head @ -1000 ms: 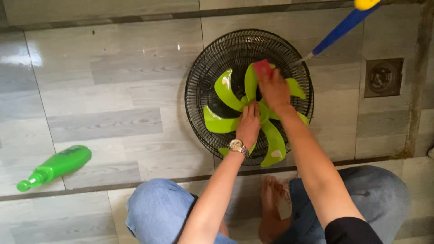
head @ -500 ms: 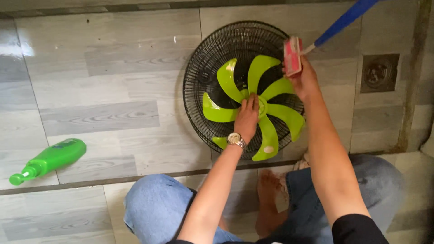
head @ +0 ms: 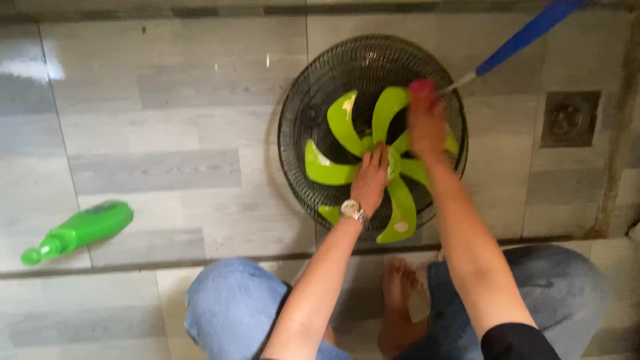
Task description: Cleaning fan blades using a sponge and water from a hose
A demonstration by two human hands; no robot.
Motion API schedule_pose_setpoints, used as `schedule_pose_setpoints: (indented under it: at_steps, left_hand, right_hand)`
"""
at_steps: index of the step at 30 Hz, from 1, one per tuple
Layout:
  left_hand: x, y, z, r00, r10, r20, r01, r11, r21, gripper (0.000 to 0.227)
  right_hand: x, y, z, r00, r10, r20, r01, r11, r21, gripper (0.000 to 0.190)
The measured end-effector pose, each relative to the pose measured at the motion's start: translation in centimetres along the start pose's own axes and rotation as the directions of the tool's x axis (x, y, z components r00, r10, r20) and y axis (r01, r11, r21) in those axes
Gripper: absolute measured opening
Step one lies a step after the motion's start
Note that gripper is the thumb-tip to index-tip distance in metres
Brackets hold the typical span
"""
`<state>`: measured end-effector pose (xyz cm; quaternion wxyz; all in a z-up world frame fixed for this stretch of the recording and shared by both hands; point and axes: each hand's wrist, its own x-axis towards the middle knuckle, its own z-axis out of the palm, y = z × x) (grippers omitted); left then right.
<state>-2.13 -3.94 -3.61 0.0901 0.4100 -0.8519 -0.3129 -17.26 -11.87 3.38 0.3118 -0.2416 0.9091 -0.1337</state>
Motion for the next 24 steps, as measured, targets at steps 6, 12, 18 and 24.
schedule_pose_setpoints:
  at_steps: [6,12,18,24]
  left_hand:
    - [-0.1,-0.2,-0.2,1.000,-0.003,0.003,0.002,1.000,0.013,0.094]
    - [0.3,0.5,-2.9,0.998,-0.049,0.047,0.052,0.997,-0.054,0.087]
    - [5.5,5.0,-20.9,0.840,-0.224,-0.494,-0.140,0.790,-0.597,0.031]
    - [10.2,11.1,-33.2,0.610,-0.003,-0.792,-0.370,0.883,-0.288,0.016]
  right_hand:
    - [5.1,5.6,0.2,0.854,-0.521,-0.001,0.413,0.678,-0.609,0.051]
    - [9.5,7.9,-0.3,0.967,-0.246,0.063,0.190,0.866,0.463,0.060]
    - [11.2,5.1,-6.9,0.918,-0.150,0.366,-0.020,0.907,0.420,0.032]
    - [6.5,1.8,-10.4,0.838,-0.266,0.476,-0.076,0.807,0.586,0.035]
